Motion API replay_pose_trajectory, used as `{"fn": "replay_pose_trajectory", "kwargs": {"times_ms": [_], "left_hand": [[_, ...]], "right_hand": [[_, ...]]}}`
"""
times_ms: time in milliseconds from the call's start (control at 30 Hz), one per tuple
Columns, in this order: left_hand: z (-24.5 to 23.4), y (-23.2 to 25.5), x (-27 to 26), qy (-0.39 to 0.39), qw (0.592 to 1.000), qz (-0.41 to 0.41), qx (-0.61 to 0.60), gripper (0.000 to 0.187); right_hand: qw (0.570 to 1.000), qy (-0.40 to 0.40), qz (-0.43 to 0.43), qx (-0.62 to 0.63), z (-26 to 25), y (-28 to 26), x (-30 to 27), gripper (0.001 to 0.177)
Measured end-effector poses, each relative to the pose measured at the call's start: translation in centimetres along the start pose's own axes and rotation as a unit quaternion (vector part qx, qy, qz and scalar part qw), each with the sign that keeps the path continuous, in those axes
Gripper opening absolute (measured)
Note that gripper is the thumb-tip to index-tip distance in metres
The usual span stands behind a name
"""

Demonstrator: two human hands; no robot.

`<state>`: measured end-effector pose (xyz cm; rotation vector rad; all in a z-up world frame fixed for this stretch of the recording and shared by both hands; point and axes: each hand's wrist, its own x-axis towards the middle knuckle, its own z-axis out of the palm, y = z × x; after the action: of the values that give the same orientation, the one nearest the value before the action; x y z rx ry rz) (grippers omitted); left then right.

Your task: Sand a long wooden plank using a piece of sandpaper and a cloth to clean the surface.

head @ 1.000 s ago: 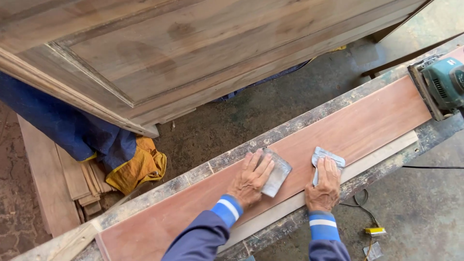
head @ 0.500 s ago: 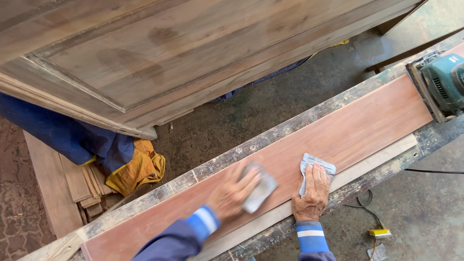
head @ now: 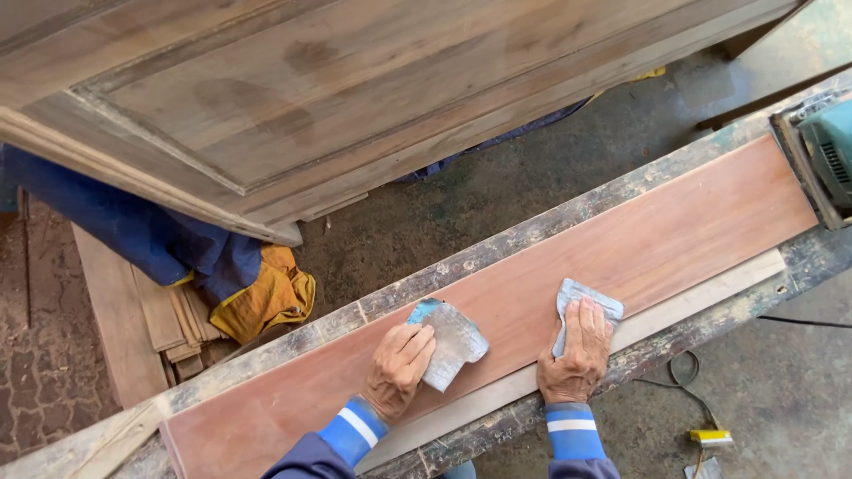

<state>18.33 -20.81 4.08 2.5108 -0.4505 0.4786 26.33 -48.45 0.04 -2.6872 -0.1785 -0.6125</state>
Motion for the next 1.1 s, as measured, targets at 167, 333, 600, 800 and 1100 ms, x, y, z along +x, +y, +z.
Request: {"fn": "replay_pose_trajectory", "kwargs": {"times_ms": [167,333,600,800,1100], "left_hand": [[1.9,-1.1,-4.4,0.019,0.999,-0.034,0.026,0.025],[0.4,0.8,-4.3,0.005,0.990,-0.053,0.132,0.028],[2.2,0.0,-4.5,-0.087,0.983,-0.041,0.157,0.050],[4.4,1.9,-5.9,-0.059,0.993,-0.067,0.074,0.049],[8.4,2.3,5.4,-0.027,0.997,0.002,0.068,0.045]], "right_hand": [[1.000,0.002,-0.005,-0.003,0.5,0.6,-0.2,0.037],[1.000,-0.006,-0.008,-0.014,0.4,0.7,-0.3,0.037],[1.000,-0.009,-0.008,-0.018,0.1,0.5,-0.2,0.036],[1.000,-0.010,-0.006,-0.010,0.1,0.7,-0.3,0.037],[1.000,-0.010,-0.013,-0.005,0.1,0.5,-0.2,0.039]]}}
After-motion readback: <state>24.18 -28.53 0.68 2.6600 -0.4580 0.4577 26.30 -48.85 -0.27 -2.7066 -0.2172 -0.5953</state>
